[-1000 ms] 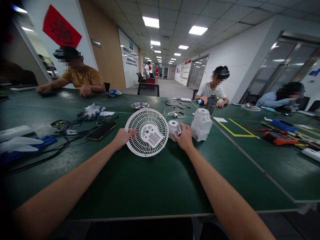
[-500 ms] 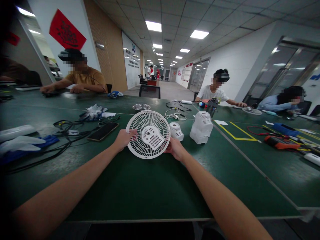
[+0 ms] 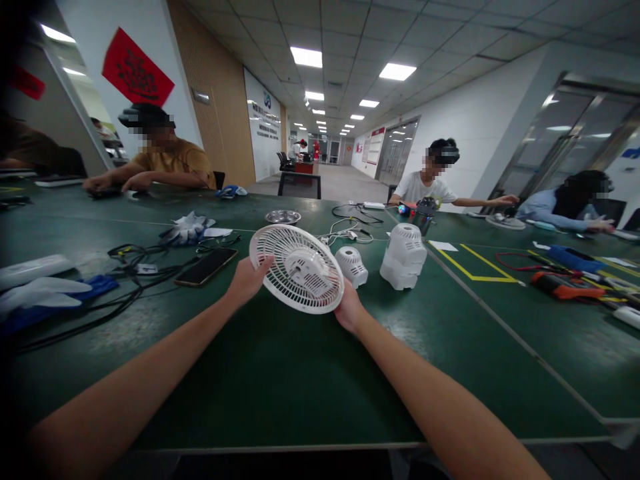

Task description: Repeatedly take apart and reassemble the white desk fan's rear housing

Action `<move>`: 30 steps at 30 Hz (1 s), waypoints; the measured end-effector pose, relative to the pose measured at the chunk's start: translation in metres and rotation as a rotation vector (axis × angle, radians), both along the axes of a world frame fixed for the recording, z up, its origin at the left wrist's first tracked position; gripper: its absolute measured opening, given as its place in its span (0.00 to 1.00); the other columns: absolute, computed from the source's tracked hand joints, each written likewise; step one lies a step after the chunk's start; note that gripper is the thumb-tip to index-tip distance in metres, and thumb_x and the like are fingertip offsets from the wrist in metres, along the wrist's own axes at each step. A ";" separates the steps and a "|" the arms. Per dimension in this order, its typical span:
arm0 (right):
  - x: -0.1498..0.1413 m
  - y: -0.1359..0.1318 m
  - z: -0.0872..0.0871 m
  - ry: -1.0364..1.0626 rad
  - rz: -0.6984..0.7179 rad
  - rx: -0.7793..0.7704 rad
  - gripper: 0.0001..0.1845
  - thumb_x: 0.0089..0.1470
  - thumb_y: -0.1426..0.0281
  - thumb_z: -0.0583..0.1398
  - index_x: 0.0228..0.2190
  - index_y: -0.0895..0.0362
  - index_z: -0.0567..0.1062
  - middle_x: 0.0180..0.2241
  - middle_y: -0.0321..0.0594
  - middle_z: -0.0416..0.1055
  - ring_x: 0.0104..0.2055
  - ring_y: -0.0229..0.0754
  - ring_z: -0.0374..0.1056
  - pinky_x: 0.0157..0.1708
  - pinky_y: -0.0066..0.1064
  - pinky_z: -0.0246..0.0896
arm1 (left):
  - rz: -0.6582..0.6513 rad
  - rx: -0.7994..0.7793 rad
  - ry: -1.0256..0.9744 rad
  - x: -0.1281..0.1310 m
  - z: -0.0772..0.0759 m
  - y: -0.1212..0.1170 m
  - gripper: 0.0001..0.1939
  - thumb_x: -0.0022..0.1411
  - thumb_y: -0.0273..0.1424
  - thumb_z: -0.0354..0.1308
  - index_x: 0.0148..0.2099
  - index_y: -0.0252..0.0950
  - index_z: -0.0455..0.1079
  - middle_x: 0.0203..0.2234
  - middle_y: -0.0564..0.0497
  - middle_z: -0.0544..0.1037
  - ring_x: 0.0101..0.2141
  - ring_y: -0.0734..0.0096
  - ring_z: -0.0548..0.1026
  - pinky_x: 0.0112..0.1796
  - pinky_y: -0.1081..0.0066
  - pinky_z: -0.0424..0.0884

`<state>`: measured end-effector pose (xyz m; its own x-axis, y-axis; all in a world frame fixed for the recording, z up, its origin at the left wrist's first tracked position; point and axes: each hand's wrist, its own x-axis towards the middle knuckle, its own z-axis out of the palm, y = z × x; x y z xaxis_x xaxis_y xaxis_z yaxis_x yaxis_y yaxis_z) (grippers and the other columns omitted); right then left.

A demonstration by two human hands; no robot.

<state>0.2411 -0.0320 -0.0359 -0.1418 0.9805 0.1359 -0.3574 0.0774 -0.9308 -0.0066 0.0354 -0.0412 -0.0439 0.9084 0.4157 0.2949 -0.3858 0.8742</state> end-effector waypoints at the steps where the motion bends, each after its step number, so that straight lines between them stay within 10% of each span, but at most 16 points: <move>1: 0.002 0.002 -0.001 0.003 -0.067 0.029 0.21 0.52 0.51 0.63 0.42 0.49 0.75 0.39 0.37 0.79 0.45 0.49 0.74 0.43 0.42 0.70 | -0.014 -0.030 -0.013 -0.001 -0.003 0.004 0.17 0.64 0.42 0.58 0.45 0.33 0.76 0.34 0.46 0.82 0.32 0.64 0.79 0.30 0.70 0.73; 8: 0.023 0.010 0.003 -0.115 -0.409 0.133 0.20 0.47 0.52 0.67 0.32 0.52 0.69 0.25 0.29 0.69 0.25 0.39 0.66 0.25 0.30 0.61 | -0.134 -0.322 -0.197 -0.013 -0.020 0.022 0.06 0.55 0.25 0.60 0.36 0.32 0.75 0.31 0.46 0.80 0.27 0.71 0.75 0.25 0.74 0.70; 18: 0.027 0.003 0.003 -0.793 -0.452 0.477 0.22 0.47 0.54 0.68 0.33 0.53 0.66 0.29 0.32 0.66 0.29 0.38 0.61 0.30 0.31 0.58 | -0.512 -0.768 -0.727 -0.011 -0.012 0.020 0.18 0.71 0.35 0.49 0.43 0.27 0.75 0.34 0.39 0.82 0.34 0.62 0.81 0.40 0.63 0.78; 30: 0.027 0.001 0.009 -0.983 -0.258 0.511 0.27 0.45 0.51 0.70 0.40 0.52 0.69 0.40 0.41 0.72 0.39 0.47 0.66 0.44 0.41 0.62 | -0.338 -0.768 -0.710 -0.006 -0.019 0.024 0.08 0.66 0.26 0.59 0.44 0.25 0.76 0.33 0.39 0.82 0.29 0.65 0.82 0.35 0.66 0.81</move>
<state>0.2683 -0.0311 -0.0265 -0.2100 0.8578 0.4691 0.5918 0.4935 -0.6374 -0.0126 0.0597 -0.0602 0.2504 0.9245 -0.2875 -0.3889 0.3680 0.8446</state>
